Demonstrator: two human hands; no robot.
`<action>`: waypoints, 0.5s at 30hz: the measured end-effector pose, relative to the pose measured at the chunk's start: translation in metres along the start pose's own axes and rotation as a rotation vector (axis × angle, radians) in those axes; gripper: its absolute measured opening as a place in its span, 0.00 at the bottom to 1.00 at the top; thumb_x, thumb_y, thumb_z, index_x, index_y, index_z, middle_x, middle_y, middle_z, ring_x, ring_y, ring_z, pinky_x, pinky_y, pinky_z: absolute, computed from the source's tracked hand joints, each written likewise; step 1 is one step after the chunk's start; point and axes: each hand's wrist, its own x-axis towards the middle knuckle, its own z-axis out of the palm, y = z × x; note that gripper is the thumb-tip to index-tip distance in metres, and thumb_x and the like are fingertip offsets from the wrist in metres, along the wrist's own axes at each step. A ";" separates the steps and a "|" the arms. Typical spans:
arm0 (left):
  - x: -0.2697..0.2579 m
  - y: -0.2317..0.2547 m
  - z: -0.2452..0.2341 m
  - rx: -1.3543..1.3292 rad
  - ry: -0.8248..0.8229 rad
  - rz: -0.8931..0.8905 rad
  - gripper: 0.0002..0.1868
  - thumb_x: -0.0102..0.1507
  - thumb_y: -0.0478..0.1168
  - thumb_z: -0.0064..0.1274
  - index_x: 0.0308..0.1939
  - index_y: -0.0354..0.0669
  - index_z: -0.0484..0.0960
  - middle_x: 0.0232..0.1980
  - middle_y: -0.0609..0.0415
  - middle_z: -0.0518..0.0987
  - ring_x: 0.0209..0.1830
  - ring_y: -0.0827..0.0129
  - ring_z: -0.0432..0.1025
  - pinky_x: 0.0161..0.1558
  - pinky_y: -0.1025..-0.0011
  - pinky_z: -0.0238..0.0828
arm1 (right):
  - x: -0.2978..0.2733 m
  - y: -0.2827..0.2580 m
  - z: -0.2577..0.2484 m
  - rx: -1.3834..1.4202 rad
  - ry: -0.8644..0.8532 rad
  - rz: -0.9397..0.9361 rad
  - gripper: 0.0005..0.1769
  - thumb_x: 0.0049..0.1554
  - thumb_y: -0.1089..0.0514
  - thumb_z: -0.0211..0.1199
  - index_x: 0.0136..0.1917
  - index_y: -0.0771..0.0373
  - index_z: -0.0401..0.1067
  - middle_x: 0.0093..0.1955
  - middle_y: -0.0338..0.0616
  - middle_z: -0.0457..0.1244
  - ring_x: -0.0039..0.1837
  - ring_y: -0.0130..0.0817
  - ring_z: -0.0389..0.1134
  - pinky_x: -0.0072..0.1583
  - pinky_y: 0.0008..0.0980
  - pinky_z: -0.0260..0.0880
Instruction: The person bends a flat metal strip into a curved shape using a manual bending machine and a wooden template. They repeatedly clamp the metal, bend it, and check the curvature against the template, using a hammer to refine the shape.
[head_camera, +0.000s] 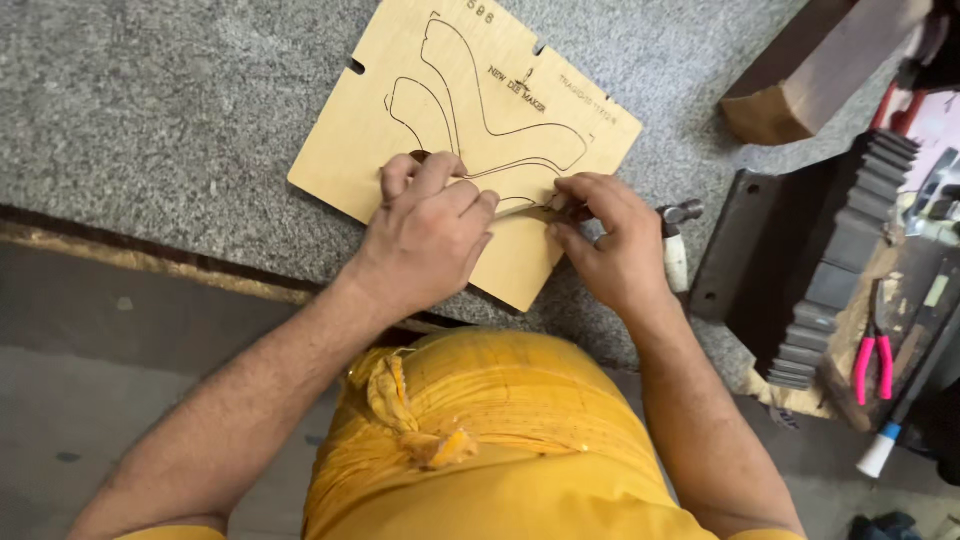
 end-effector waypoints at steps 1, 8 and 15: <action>0.002 -0.003 0.002 0.035 -0.005 0.007 0.07 0.62 0.36 0.55 0.42 0.42 0.87 0.38 0.57 0.81 0.51 0.64 0.69 0.56 0.56 0.52 | 0.006 0.003 0.003 -0.005 0.010 -0.016 0.22 0.50 0.69 0.73 0.58 0.67 0.75 0.53 0.49 0.69 0.53 0.41 0.73 0.56 0.36 0.74; 0.002 -0.020 0.011 -0.026 0.021 0.108 0.06 0.64 0.36 0.52 0.33 0.44 0.83 0.33 0.60 0.76 0.42 0.67 0.68 0.53 0.58 0.54 | 0.013 -0.001 -0.001 -0.028 -0.032 -0.121 0.13 0.54 0.70 0.71 0.53 0.65 0.76 0.57 0.48 0.70 0.59 0.44 0.73 0.59 0.37 0.75; 0.001 -0.025 0.005 -0.048 -0.026 0.150 0.06 0.63 0.36 0.52 0.31 0.45 0.80 0.32 0.60 0.74 0.43 0.66 0.68 0.53 0.58 0.57 | 0.009 0.014 -0.001 -0.044 -0.085 -0.147 0.09 0.58 0.70 0.70 0.52 0.63 0.78 0.54 0.44 0.70 0.56 0.39 0.73 0.55 0.33 0.75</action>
